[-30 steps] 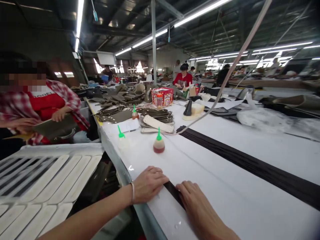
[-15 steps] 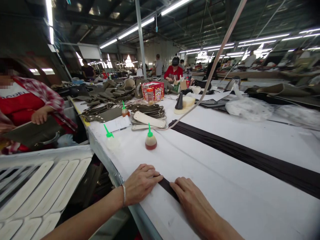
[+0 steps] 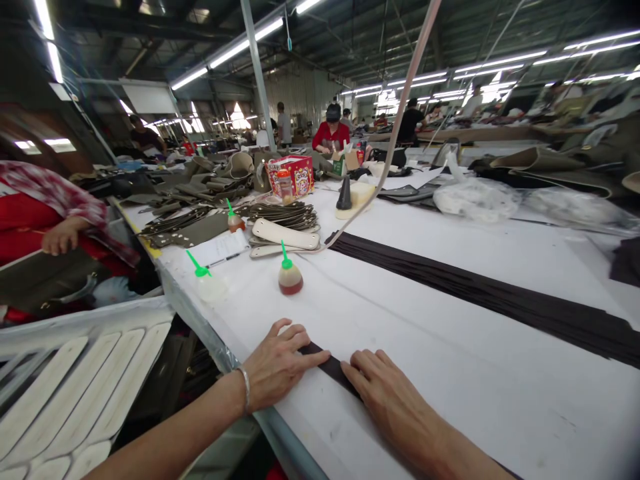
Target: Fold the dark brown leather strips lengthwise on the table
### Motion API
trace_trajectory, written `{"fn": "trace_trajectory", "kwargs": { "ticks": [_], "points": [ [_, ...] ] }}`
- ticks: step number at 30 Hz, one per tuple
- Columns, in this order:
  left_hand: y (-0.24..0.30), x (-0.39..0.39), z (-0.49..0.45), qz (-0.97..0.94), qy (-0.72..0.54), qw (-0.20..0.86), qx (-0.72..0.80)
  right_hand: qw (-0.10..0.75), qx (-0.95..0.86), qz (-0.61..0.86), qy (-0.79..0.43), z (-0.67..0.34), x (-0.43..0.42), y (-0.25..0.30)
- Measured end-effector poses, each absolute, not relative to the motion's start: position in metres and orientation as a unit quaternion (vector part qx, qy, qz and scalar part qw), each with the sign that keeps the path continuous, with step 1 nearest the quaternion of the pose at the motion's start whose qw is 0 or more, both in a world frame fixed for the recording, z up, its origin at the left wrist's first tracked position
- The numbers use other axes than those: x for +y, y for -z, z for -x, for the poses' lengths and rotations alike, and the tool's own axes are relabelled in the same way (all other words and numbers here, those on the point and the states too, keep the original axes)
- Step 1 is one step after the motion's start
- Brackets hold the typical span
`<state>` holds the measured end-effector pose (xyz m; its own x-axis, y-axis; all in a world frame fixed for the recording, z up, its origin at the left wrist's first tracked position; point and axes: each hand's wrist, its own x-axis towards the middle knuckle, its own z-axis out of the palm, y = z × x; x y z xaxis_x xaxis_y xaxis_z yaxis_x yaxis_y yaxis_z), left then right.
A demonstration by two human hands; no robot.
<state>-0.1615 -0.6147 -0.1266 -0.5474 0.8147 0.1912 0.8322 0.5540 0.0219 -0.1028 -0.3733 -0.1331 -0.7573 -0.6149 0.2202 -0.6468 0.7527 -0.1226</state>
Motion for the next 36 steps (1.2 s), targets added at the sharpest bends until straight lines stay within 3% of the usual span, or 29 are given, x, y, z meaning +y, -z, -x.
{"fn": "trace_trajectory", "kwargs": {
  "ticks": [12,18,24,36],
  "points": [
    [0.124,-0.610,0.161,0.483,0.021,0.086,-0.871,0.063,-0.931,-0.344,-0.102,0.087,-0.347,0.132],
    [0.115,-0.592,0.153,0.478,0.091,0.112,-0.866,0.047,-0.932,-0.341,-0.114,0.079,-0.338,0.130],
    [0.121,-0.536,0.117,0.447,0.215,0.019,-0.868,0.070,-0.934,-0.338,-0.090,0.078,-0.338,0.132],
    [0.136,-0.532,0.106,0.466,0.184,0.044,-0.864,0.040,-0.945,-0.316,-0.073,0.057,-0.316,0.118]
  ]
}}
